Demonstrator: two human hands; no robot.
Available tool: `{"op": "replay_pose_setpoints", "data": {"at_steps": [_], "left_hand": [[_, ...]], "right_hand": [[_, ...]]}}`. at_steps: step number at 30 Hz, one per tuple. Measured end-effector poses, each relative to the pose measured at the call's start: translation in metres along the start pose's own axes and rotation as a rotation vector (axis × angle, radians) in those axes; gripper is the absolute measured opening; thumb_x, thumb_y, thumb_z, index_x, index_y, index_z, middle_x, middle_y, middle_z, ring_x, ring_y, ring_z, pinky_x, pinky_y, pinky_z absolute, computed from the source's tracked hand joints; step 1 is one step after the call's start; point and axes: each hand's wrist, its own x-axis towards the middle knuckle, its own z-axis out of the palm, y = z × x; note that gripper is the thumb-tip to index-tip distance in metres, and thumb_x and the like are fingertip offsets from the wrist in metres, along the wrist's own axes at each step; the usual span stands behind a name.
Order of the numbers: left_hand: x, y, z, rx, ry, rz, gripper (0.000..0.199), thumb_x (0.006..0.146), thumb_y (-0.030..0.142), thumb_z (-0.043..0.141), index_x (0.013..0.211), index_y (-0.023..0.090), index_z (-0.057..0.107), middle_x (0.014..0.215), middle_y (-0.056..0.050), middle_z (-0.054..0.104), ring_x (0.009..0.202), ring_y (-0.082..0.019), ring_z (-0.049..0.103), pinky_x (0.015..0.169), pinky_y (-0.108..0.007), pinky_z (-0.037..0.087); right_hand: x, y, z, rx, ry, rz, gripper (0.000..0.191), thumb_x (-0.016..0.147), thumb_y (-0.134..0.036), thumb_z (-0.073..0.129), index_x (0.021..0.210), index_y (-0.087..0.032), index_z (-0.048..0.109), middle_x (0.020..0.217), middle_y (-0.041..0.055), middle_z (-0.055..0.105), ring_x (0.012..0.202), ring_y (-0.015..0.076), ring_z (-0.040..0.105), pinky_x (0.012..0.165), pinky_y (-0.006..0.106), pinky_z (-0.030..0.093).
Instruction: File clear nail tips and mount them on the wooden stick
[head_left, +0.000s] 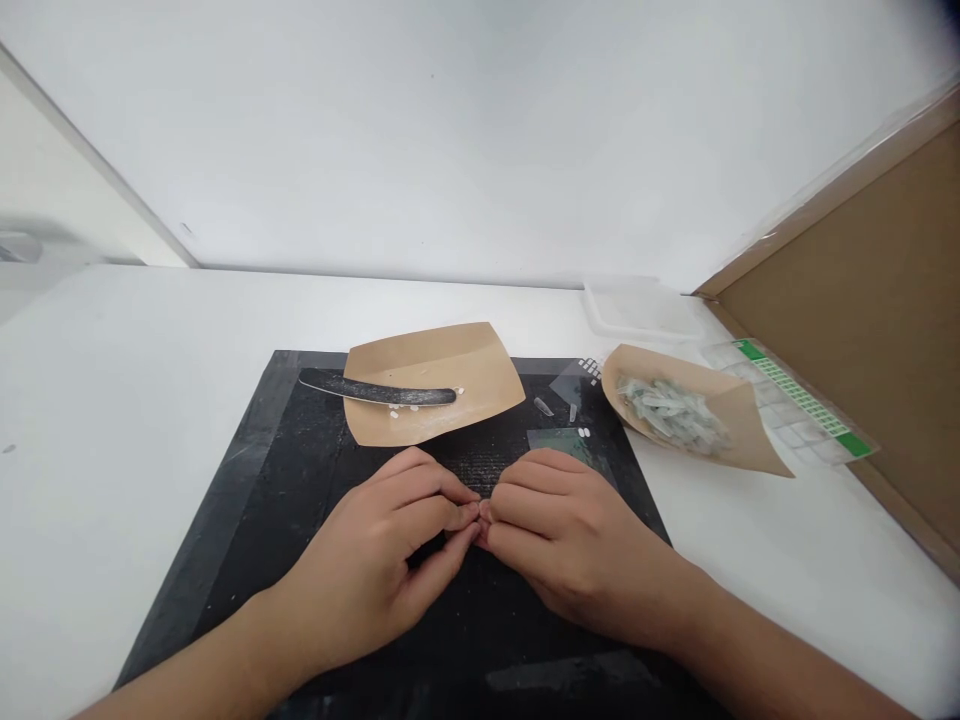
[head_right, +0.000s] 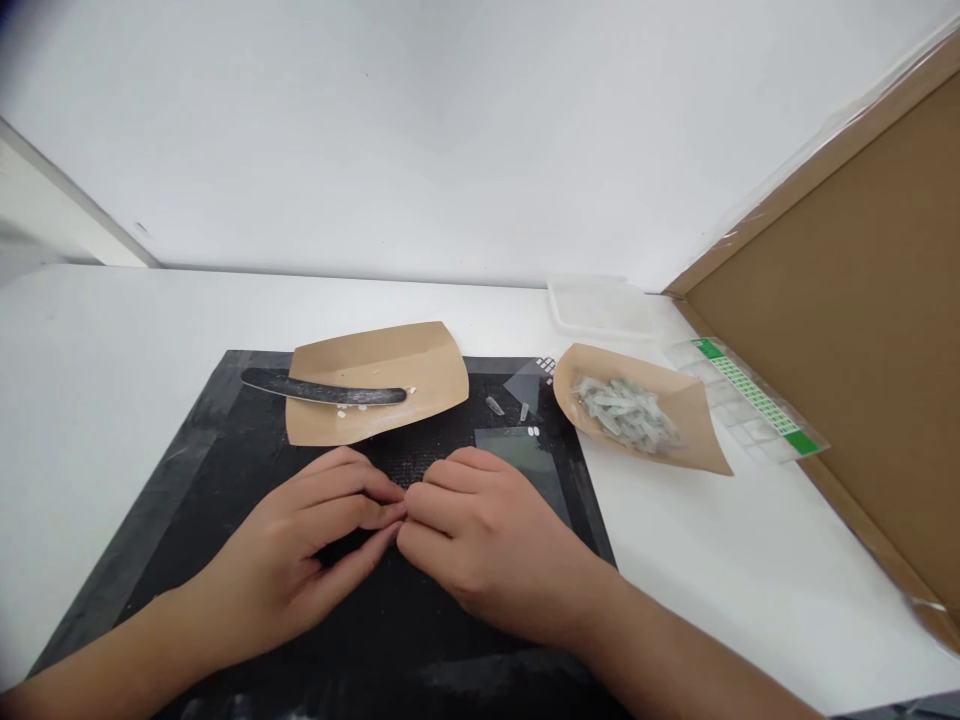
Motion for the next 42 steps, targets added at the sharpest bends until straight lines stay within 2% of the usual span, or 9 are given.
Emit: {"op": "replay_pose_setpoints", "data": {"at_steps": [4, 10, 14, 22, 28, 34, 42], "left_hand": [[0.000, -0.001, 0.001, 0.006, -0.009, 0.005, 0.017, 0.095, 0.005, 0.068, 0.104, 0.019, 0.071, 0.108, -0.004, 0.073, 0.099, -0.017, 0.062, 0.090, -0.033, 0.056], [0.001, 0.000, -0.003, 0.031, -0.060, 0.050, 0.022, 0.094, 0.008, 0.068, 0.113, 0.019, 0.069, 0.110, -0.006, 0.073, 0.101, -0.020, 0.061, 0.095, -0.039, 0.057], [0.000, -0.001, -0.006, 0.083, -0.122, 0.084, 0.031, 0.093, 0.015, 0.071, 0.123, 0.018, 0.065, 0.116, -0.009, 0.073, 0.111, -0.024, 0.059, 0.098, -0.043, 0.058], [-0.003, -0.006, 0.000, 0.102, -0.132, -0.011, 0.018, 0.100, 0.016, 0.062, 0.116, 0.021, 0.064, 0.105, -0.006, 0.073, 0.107, -0.023, 0.060, 0.088, -0.037, 0.059], [-0.006, -0.005, 0.003, 0.087, -0.124, -0.099, 0.026, 0.096, 0.014, 0.062, 0.121, 0.023, 0.060, 0.103, -0.006, 0.070, 0.107, -0.024, 0.061, 0.084, -0.036, 0.059], [-0.006, -0.001, 0.005, 0.079, -0.106, -0.167, 0.029, 0.094, 0.011, 0.061, 0.119, 0.026, 0.058, 0.104, -0.004, 0.067, 0.105, -0.022, 0.062, 0.079, -0.032, 0.059], [-0.004, 0.000, 0.004, 0.057, -0.119, -0.158, 0.026, 0.095, 0.012, 0.061, 0.117, 0.025, 0.058, 0.103, -0.002, 0.067, 0.104, -0.021, 0.061, 0.084, -0.033, 0.057]], "right_hand": [[-0.001, 0.003, 0.002, 0.021, 0.008, -0.001, 0.025, 0.105, -0.015, 0.054, 0.081, -0.018, 0.059, 0.080, -0.0003, 0.061, 0.078, 0.0153, 0.049, 0.081, 0.036, 0.038], [-0.001, 0.009, 0.002, 0.035, 0.022, -0.019, 0.024, 0.106, -0.019, 0.057, 0.083, -0.020, 0.061, 0.082, -0.0004, 0.064, 0.081, 0.0162, 0.054, 0.070, 0.034, 0.035], [-0.001, 0.015, 0.001, 0.085, 0.062, -0.021, 0.021, 0.104, -0.024, 0.064, 0.083, -0.020, 0.062, 0.085, 0.0002, 0.067, 0.085, 0.0168, 0.058, 0.072, 0.032, 0.041], [-0.007, 0.025, 0.002, 0.244, 0.102, 0.020, 0.017, 0.099, -0.034, 0.074, 0.093, -0.019, 0.066, 0.097, 0.0019, 0.073, 0.088, 0.0157, 0.065, 0.080, 0.031, 0.049], [-0.006, 0.024, 0.002, 0.338, 0.120, 0.036, 0.025, 0.095, -0.043, 0.077, 0.101, -0.020, 0.067, 0.097, 0.0026, 0.075, 0.090, 0.0166, 0.068, 0.081, 0.031, 0.051], [-0.004, 0.023, 0.002, 0.365, 0.093, 0.051, 0.015, 0.099, -0.031, 0.073, 0.105, -0.019, 0.066, 0.106, 0.0032, 0.075, 0.094, 0.0159, 0.067, 0.085, 0.032, 0.052], [-0.007, 0.023, 0.001, 0.406, 0.113, 0.073, 0.015, 0.094, -0.026, 0.079, 0.101, -0.021, 0.068, 0.102, 0.0016, 0.076, 0.092, 0.0157, 0.068, 0.084, 0.031, 0.051]]}}
